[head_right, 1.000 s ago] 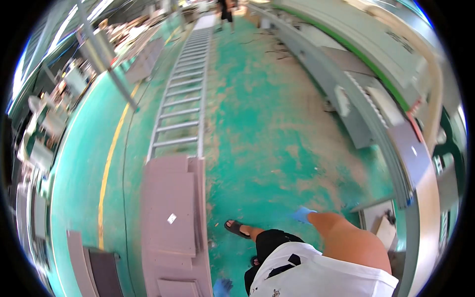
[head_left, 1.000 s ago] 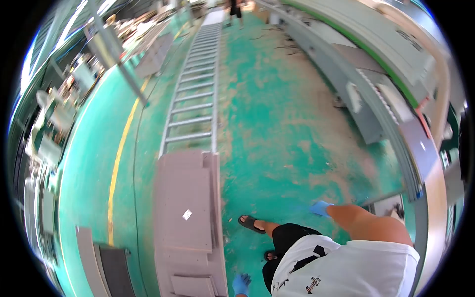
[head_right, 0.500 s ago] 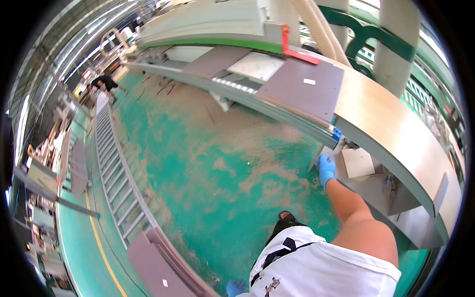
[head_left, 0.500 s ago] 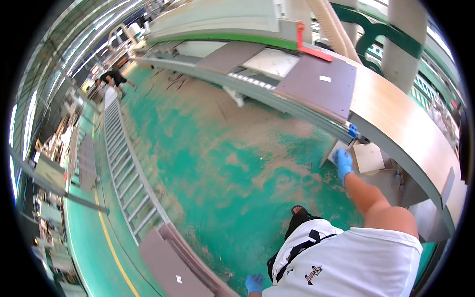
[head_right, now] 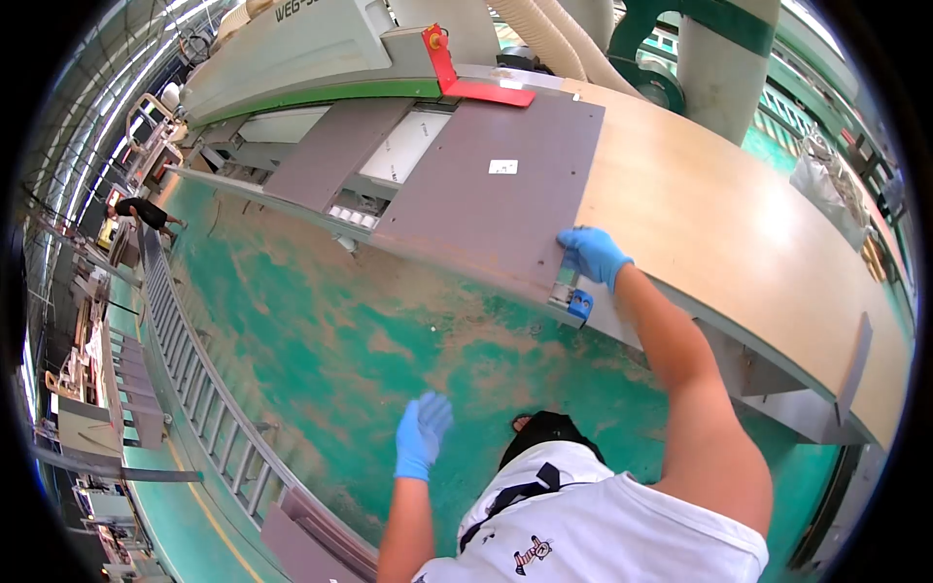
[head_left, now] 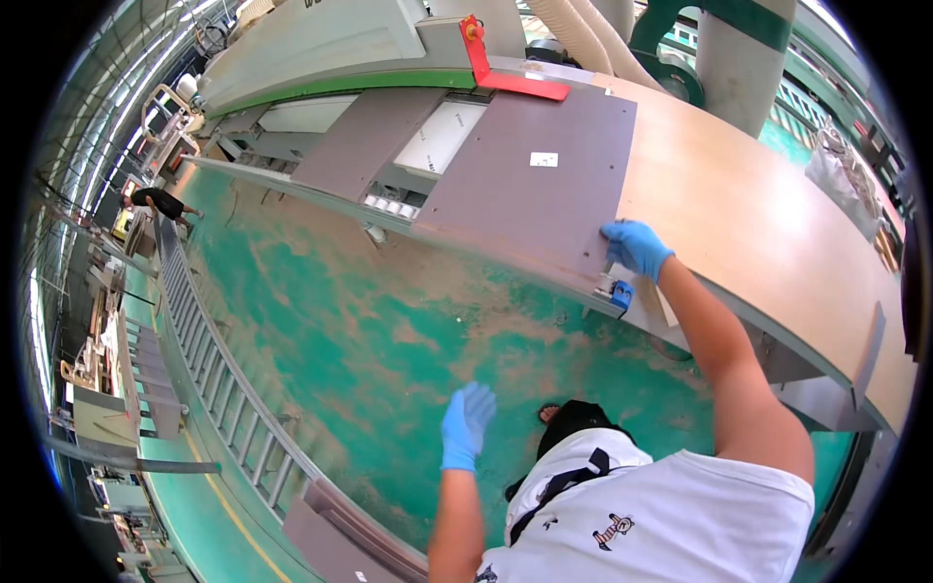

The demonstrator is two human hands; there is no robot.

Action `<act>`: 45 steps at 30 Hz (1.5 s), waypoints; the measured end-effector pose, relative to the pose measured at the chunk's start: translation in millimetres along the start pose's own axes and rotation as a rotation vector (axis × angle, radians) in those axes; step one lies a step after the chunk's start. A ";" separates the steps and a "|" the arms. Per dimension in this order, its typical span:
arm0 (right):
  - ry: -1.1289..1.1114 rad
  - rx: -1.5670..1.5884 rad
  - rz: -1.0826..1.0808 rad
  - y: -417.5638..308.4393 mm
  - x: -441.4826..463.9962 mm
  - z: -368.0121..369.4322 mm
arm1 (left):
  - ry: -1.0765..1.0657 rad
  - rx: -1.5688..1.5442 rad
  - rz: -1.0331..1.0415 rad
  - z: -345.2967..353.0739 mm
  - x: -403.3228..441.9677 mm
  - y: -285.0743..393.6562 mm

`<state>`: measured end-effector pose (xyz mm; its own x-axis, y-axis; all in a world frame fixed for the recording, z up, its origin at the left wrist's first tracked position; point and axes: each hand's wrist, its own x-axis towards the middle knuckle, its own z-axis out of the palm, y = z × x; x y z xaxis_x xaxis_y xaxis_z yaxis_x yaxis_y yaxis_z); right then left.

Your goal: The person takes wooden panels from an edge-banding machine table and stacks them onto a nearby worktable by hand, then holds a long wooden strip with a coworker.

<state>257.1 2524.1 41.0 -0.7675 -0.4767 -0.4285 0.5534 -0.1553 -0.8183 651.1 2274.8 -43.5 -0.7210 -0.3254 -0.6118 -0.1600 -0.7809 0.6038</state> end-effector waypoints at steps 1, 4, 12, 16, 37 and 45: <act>0.022 -0.010 0.025 2.2 -6.0 0.8 | -0.046 0.004 -0.007 27.6 4.1 16.7; -0.006 -0.002 0.113 -7.3 -63.4 34.3 | -0.114 0.025 -0.035 102.7 24.4 47.8; -0.131 0.220 0.232 55.1 -160.2 66.3 | -0.127 -0.136 -0.041 148.1 47.3 48.2; -0.182 0.269 0.443 87.9 -185.2 59.9 | -0.077 -0.028 0.036 107.4 2.5 45.9; -0.418 -0.085 0.606 275.8 -358.5 237.1 | 0.823 -0.556 0.164 -264.4 -333.0 -91.4; -0.792 -0.514 0.838 427.7 -346.3 492.8 | 0.967 -1.251 0.631 -369.5 -448.9 -167.8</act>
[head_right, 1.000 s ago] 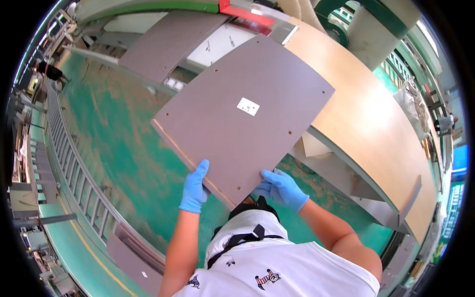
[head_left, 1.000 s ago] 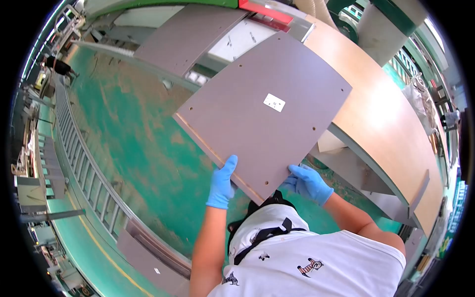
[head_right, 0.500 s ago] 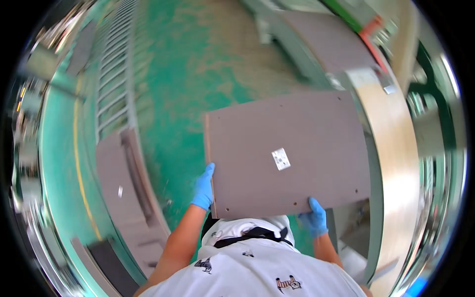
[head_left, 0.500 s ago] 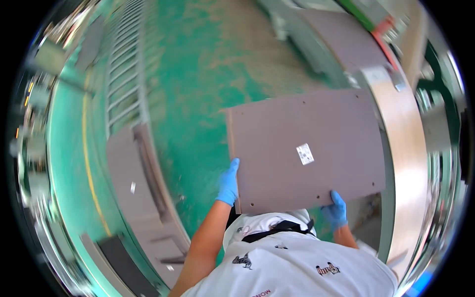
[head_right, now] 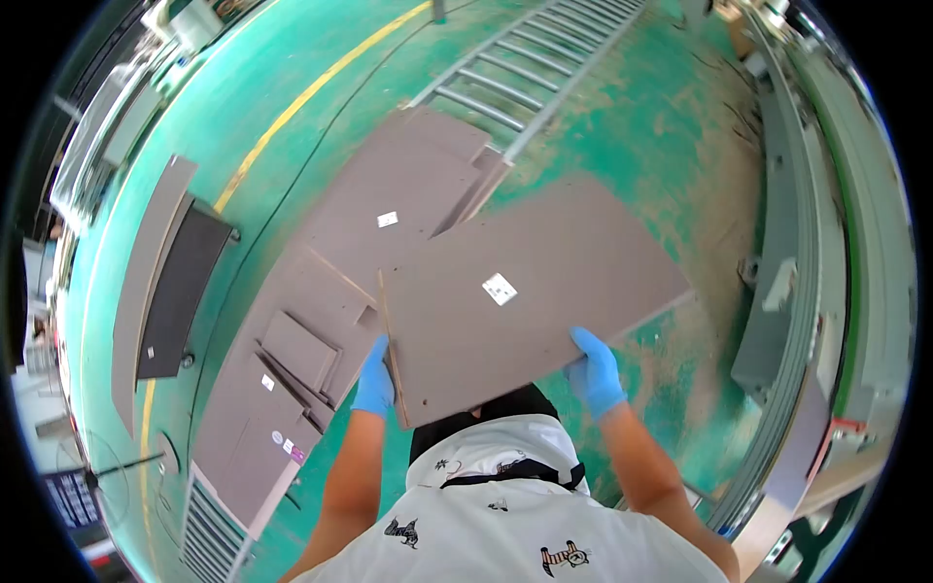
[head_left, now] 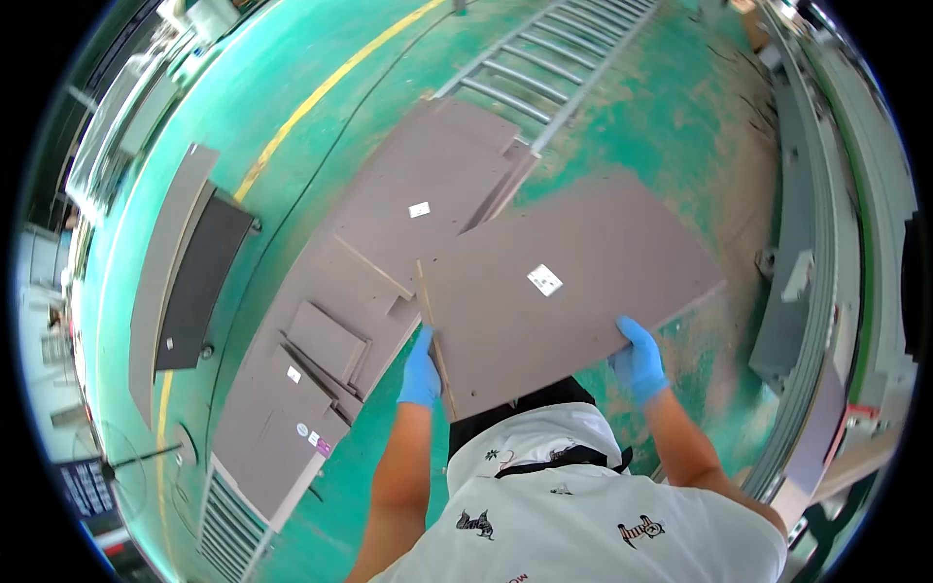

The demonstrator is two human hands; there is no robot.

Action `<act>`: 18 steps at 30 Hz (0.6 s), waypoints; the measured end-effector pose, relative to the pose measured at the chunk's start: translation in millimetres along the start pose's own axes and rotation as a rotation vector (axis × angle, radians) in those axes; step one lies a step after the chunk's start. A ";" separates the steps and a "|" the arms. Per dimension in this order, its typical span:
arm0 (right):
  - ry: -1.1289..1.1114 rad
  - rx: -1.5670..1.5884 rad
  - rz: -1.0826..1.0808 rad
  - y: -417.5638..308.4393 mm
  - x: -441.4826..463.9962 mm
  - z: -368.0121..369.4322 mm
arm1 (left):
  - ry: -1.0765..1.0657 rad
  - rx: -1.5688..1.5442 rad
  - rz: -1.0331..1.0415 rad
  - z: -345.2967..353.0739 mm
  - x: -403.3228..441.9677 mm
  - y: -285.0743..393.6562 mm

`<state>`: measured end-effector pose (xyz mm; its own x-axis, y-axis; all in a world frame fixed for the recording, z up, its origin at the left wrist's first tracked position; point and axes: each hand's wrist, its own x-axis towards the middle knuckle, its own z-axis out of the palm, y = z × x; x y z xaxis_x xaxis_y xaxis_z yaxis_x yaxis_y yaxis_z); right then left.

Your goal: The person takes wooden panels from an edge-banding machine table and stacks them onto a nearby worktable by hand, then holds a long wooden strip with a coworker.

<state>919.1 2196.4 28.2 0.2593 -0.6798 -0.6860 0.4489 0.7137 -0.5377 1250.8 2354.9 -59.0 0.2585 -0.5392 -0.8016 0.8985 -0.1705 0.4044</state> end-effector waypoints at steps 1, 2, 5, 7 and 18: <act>-0.084 0.067 0.025 5.9 34.3 19.8 | 0.001 0.013 0.019 -10.0 13.0 24.1; -0.188 0.068 0.073 -4.3 73.5 42.7 | -0.045 -0.050 0.124 -27.6 25.4 25.7; -0.378 0.023 0.170 34.3 155.8 142.0 | 0.093 -0.169 0.220 -90.3 31.0 85.1; -0.322 0.004 0.270 45.3 210.8 167.9 | 0.297 -0.302 0.213 -120.3 19.3 69.4; -0.443 -0.026 0.543 138.9 449.6 273.3 | 0.766 -0.253 -0.254 -157.5 -24.9 -41.3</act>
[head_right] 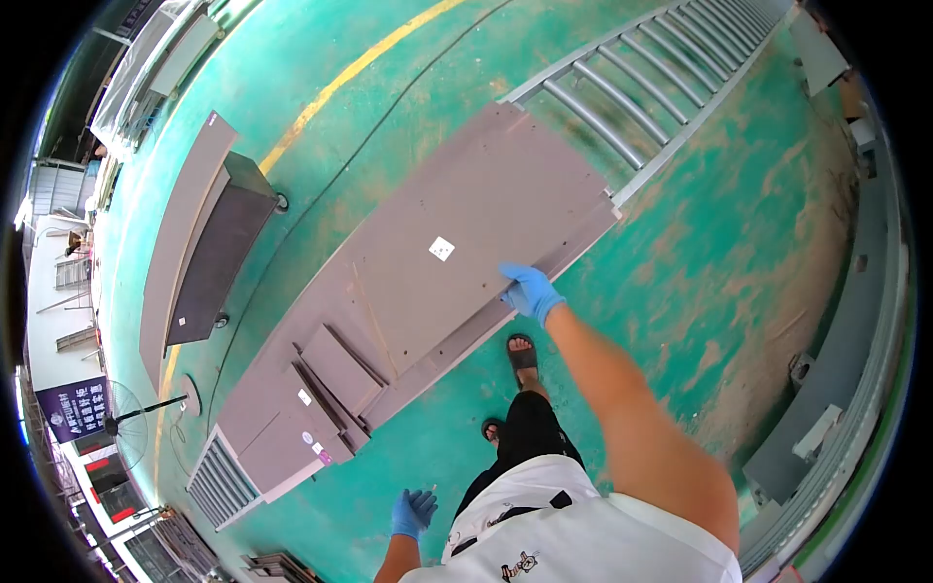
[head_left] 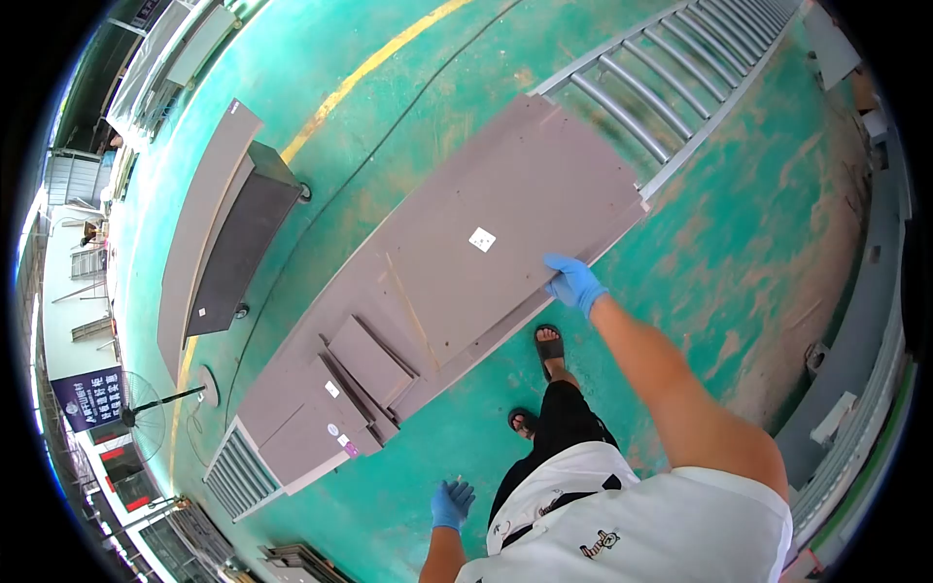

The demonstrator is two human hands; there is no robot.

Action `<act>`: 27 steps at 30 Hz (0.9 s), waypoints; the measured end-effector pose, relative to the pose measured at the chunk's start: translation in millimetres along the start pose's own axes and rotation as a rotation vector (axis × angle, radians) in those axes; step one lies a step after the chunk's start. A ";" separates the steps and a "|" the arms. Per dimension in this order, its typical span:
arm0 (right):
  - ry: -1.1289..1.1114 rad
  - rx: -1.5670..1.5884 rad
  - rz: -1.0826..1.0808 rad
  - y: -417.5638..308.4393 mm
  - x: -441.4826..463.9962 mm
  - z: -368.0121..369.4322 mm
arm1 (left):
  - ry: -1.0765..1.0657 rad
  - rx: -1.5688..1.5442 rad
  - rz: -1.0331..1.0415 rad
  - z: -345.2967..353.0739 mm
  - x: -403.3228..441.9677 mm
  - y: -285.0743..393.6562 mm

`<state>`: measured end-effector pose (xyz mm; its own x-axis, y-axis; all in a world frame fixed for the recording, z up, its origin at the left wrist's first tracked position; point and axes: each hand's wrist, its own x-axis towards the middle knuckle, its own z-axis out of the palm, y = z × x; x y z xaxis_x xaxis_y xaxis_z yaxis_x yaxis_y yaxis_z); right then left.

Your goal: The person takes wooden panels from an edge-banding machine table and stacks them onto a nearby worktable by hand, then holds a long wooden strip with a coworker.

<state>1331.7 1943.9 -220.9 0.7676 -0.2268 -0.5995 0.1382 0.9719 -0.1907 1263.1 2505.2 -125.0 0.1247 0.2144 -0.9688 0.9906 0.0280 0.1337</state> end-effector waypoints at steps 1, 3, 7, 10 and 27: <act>-0.004 0.023 0.021 6.6 14.4 -5.6 | -0.067 0.051 0.028 2.1 -9.3 3.5; -0.013 0.039 0.020 -6.0 36.6 -17.5 | -0.036 0.042 0.010 31.6 -8.2 14.8; 0.158 0.036 0.085 13.7 45.9 -37.3 | -0.198 0.162 0.162 47.6 -6.4 44.8; 0.433 -0.186 0.083 15.8 27.9 -78.0 | -0.222 0.242 0.206 67.9 -15.1 56.4; 1.285 0.104 -0.232 337.0 -601.0 -250.5 | -0.519 1.281 0.091 46.9 118.8 83.0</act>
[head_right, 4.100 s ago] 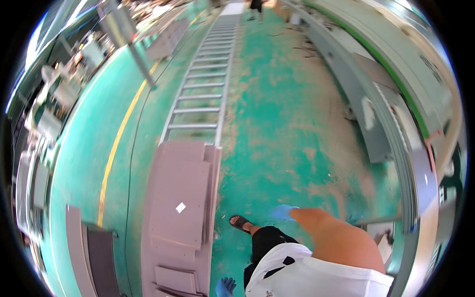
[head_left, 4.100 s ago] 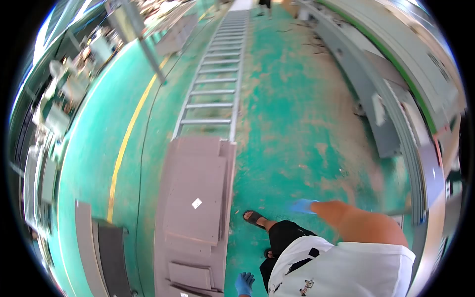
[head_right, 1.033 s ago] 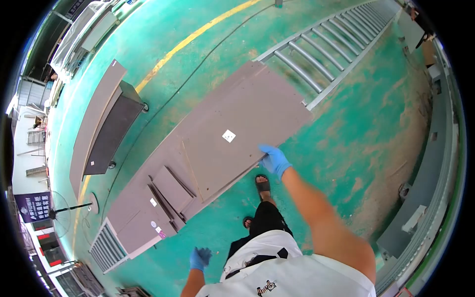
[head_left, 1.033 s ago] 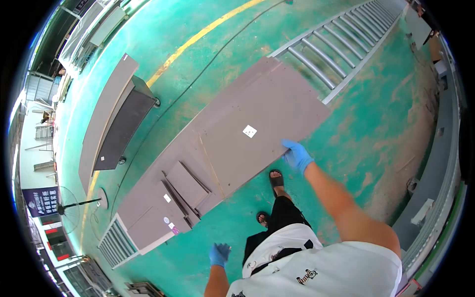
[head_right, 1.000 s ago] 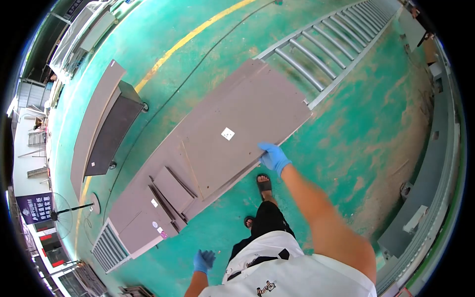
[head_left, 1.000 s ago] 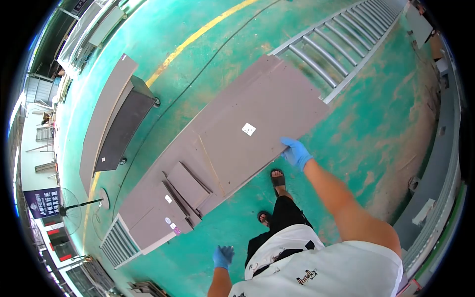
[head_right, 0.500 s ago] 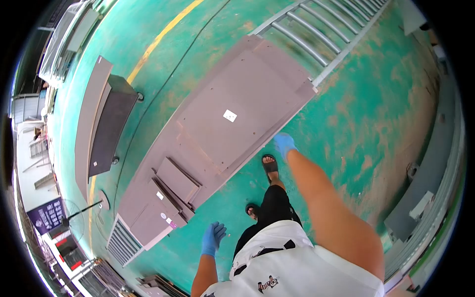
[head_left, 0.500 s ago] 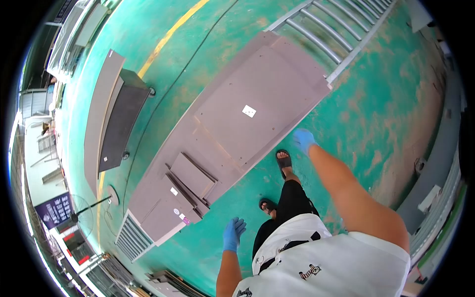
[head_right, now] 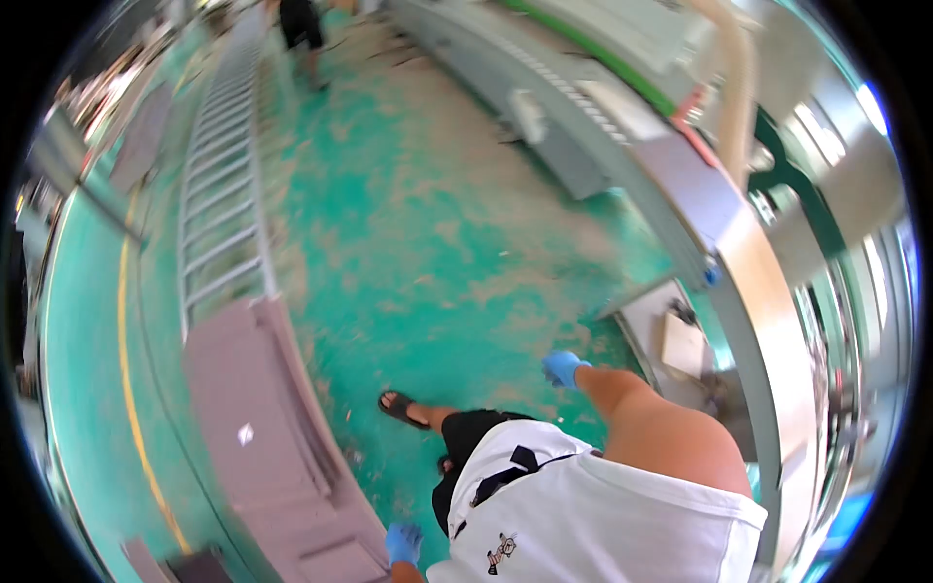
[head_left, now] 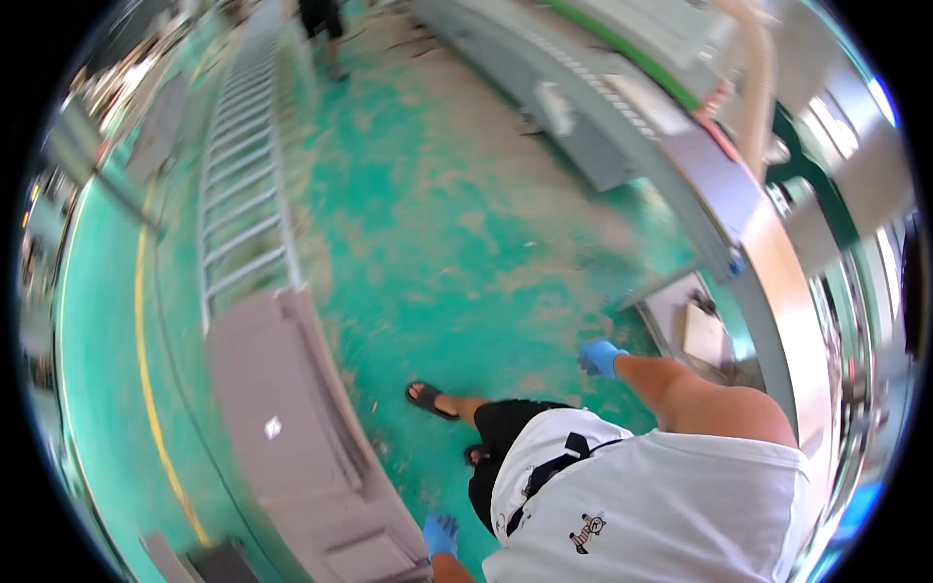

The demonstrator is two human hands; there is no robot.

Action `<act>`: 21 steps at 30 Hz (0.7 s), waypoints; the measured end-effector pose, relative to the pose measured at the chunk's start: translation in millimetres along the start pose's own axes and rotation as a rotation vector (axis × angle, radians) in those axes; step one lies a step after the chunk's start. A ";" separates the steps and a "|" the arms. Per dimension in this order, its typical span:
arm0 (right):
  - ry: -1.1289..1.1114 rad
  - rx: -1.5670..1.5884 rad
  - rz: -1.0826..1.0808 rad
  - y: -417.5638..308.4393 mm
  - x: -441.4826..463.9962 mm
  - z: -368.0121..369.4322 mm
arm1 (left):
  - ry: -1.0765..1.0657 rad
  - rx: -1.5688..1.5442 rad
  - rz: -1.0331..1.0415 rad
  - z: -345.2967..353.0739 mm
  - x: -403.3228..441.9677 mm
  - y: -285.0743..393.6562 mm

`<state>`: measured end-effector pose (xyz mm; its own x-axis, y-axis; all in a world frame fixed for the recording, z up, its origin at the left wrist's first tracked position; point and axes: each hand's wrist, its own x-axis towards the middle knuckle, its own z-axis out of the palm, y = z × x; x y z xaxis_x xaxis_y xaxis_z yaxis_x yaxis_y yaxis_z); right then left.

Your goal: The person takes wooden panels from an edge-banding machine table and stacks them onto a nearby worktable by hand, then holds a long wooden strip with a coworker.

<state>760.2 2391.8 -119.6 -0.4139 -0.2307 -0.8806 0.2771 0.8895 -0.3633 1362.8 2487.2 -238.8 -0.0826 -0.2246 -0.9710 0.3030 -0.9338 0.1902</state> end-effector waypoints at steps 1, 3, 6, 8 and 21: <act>0.027 0.126 0.037 17.9 -10.1 -20.1 | -0.039 0.057 0.005 -3.0 13.8 6.8; 0.060 0.389 0.042 79.7 10.1 -94.3 | 0.063 0.015 -0.065 -0.4 21.7 9.4; 0.107 0.799 -0.107 118.8 -3.9 -174.3 | 0.017 0.092 0.065 35.5 23.2 21.1; 0.199 1.088 -0.222 115.9 19.3 -230.3 | 0.019 0.195 0.114 89.1 10.2 39.8; 0.188 0.761 -0.523 -52.8 8.9 -537.4 | -0.350 0.501 0.210 493.7 -37.6 0.9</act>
<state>275.9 2554.8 55.3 -0.7608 -0.4012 -0.5101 0.4808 0.1793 -0.8583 897.5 2357.3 -130.4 -0.4003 -0.4155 -0.8168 -0.1265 -0.8577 0.4983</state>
